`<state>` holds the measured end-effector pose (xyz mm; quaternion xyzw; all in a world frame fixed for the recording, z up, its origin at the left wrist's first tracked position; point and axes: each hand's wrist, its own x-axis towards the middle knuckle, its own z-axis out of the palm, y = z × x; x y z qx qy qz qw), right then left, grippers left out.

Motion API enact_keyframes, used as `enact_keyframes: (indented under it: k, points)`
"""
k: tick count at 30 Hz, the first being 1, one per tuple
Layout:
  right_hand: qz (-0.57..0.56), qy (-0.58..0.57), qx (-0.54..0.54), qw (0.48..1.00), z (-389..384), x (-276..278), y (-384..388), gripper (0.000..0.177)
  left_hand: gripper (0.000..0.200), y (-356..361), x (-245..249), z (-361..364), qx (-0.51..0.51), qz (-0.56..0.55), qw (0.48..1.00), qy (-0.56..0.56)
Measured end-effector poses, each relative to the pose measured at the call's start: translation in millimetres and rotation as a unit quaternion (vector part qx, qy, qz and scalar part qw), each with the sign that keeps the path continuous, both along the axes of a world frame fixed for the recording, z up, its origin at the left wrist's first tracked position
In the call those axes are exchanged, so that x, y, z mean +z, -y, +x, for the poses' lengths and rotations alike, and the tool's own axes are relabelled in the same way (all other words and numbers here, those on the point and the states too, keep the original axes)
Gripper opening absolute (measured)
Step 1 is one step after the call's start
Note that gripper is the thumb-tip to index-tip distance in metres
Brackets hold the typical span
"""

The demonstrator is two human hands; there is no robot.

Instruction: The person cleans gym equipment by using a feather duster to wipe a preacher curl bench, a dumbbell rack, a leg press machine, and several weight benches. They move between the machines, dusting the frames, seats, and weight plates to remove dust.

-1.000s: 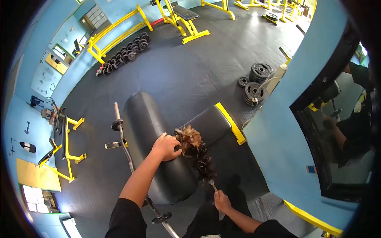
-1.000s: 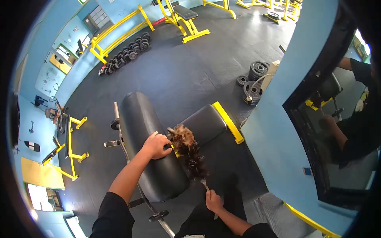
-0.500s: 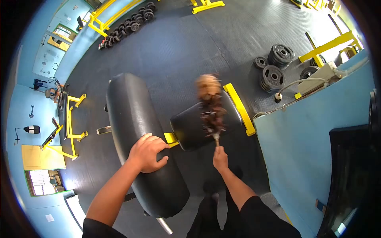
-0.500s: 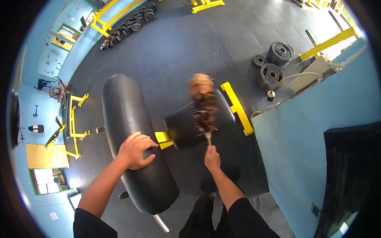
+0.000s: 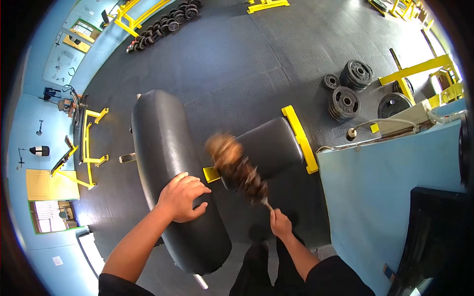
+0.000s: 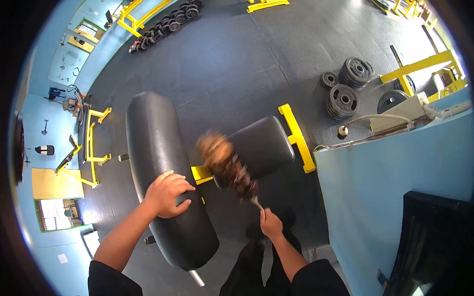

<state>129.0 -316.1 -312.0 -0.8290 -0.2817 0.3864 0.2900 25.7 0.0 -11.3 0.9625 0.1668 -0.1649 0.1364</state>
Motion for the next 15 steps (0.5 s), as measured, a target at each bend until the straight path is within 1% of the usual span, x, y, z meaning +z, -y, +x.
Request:
enact_keyframes:
  k: [2,3,5,6,8,10,12,14,15]
  points:
    - [-0.009,0.055,0.007,0.998,1,-4,37,0.028,0.033,-1,-1,-1,-0.002,-0.003,1.0,-0.002]
    - [-0.008,0.058,0.008,0.998,-1,-18,54,0.028,0.033,-2,-1,0,-0.002,-0.001,1.0,0.0]
    - [-0.09,0.124,-0.168,0.974,-3,-53,80,0.026,0.034,-2,-3,-2,-0.006,-0.002,1.0,0.002]
    - [-0.09,0.124,-0.164,0.975,7,-55,82,0.026,0.034,-2,-4,-4,-0.002,-0.003,1.0,0.001]
    - [-0.057,0.12,-0.271,0.953,36,-56,69,0.025,0.034,-3,-4,-5,-0.002,-0.004,1.0,0.008]
    - [0.03,0.173,-0.219,0.96,76,-35,35,0.027,0.034,-4,-4,-6,0.002,-0.006,1.0,0.007]
    - [0.152,0.219,-0.099,0.959,116,15,-21,0.037,0.035,-6,-5,-7,0.01,-0.008,1.0,0.011]
    - [0.126,0.151,-0.006,0.98,138,76,-78,0.04,0.036,-7,-4,-9,0.007,-0.014,1.0,0.014]
    - [0.049,0.139,0.094,0.985,149,120,-111,0.041,0.037,-6,-4,-10,0.013,-0.019,1.0,0.008]
